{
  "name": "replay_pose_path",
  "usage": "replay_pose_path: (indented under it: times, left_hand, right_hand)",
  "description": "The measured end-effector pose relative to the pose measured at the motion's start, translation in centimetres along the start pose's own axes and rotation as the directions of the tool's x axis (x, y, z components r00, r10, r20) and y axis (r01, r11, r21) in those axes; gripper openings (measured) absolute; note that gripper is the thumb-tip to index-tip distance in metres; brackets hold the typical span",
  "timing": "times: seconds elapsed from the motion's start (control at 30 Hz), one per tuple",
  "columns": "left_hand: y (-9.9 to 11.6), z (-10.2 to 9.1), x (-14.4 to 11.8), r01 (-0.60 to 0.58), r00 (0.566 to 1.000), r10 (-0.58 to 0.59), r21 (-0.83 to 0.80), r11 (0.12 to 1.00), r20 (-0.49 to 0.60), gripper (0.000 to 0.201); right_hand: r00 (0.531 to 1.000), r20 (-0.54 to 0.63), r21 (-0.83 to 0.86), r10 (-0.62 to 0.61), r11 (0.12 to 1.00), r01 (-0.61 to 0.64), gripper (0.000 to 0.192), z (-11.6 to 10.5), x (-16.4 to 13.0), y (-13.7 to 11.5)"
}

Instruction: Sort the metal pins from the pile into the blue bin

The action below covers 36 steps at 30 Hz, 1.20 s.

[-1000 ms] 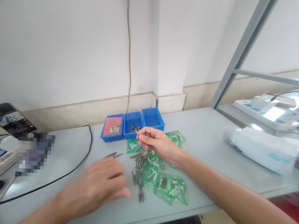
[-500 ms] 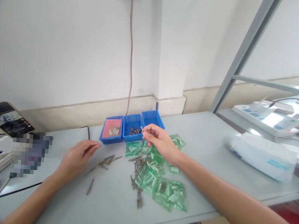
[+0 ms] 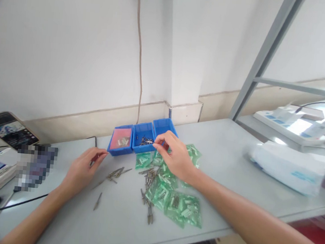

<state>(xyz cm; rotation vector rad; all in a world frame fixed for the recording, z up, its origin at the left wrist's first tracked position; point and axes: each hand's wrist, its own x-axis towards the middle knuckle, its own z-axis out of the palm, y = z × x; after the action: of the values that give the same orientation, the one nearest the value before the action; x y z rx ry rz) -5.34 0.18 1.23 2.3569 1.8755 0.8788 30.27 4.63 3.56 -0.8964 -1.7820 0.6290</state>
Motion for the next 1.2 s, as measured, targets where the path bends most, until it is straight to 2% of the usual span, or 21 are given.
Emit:
replay_pose_path:
  times: [0.17, 0.37, 0.6, 0.77, 0.83, 0.97, 1.07, 1.13, 1.2]
  left_hand:
    - [-0.1, 0.4, 0.1, -0.017, 1.0, 0.017, 0.022, 1.0, -0.026, 0.034]
    - [-0.2, 0.6, 0.1, -0.026, 0.999, 0.027, 0.021, 0.999, -0.035, 0.037]
    - [-0.6, 0.6, 0.3, -0.025, 0.997, 0.017, 0.1, 0.995, 0.081, 0.046]
    - [-0.5, 0.5, 0.3, -0.016, 0.992, 0.005, 0.085, 0.996, 0.124, 0.042]
    - [-0.5, 0.1, 0.3, -0.008, 0.98, -0.001, 0.042, 0.999, 0.2, 0.038]
    - [-0.6, -0.5, 0.5, 0.055, 0.921, -0.046, -0.013, 0.998, 0.386, 0.033]
    - [-0.6, -0.5, 0.6, 0.084, 0.915, -0.078, 0.002, 0.996, 0.396, 0.031]
    - [-0.6, -0.3, 0.5, 0.083, 0.915, -0.08, 0.011, 0.997, 0.394, 0.03]
    - [-0.5, -0.2, 0.5, 0.082, 0.914, -0.081, 0.014, 0.997, 0.397, 0.03]
  right_hand:
    - [0.991, 0.069, 0.163, 0.118, 0.978, -0.128, 0.029, 0.1, 0.4, 0.0]
    - [0.96, 0.147, 0.394, 0.238, 0.876, -0.278, 0.036, 0.1, 0.8, -0.1]
    - [0.962, 0.119, 0.383, 0.247, 0.882, -0.274, 0.041, 0.4, 0.5, -0.4]
    - [0.935, 0.154, 0.39, 0.32, 0.85, -0.355, 0.049, 0.6, 0.3, -0.3]
    - [0.929, 0.174, 0.423, 0.328, 0.827, -0.371, 0.048, 0.7, 0.3, -0.3]
    - [0.949, 0.149, 0.415, 0.278, 0.854, -0.315, 0.036, 0.9, 0.2, -0.3]
    - [0.978, 0.081, 0.321, 0.19, 0.924, -0.206, 0.023, 1.1, 0.0, -0.1]
    - [0.995, 0.028, 0.192, 0.098, 0.976, -0.102, 0.014, 1.1, -0.2, 0.1]
    - [1.0, 0.026, 0.046, -0.016, 0.999, 0.014, 0.008, 1.0, -0.5, 0.1]
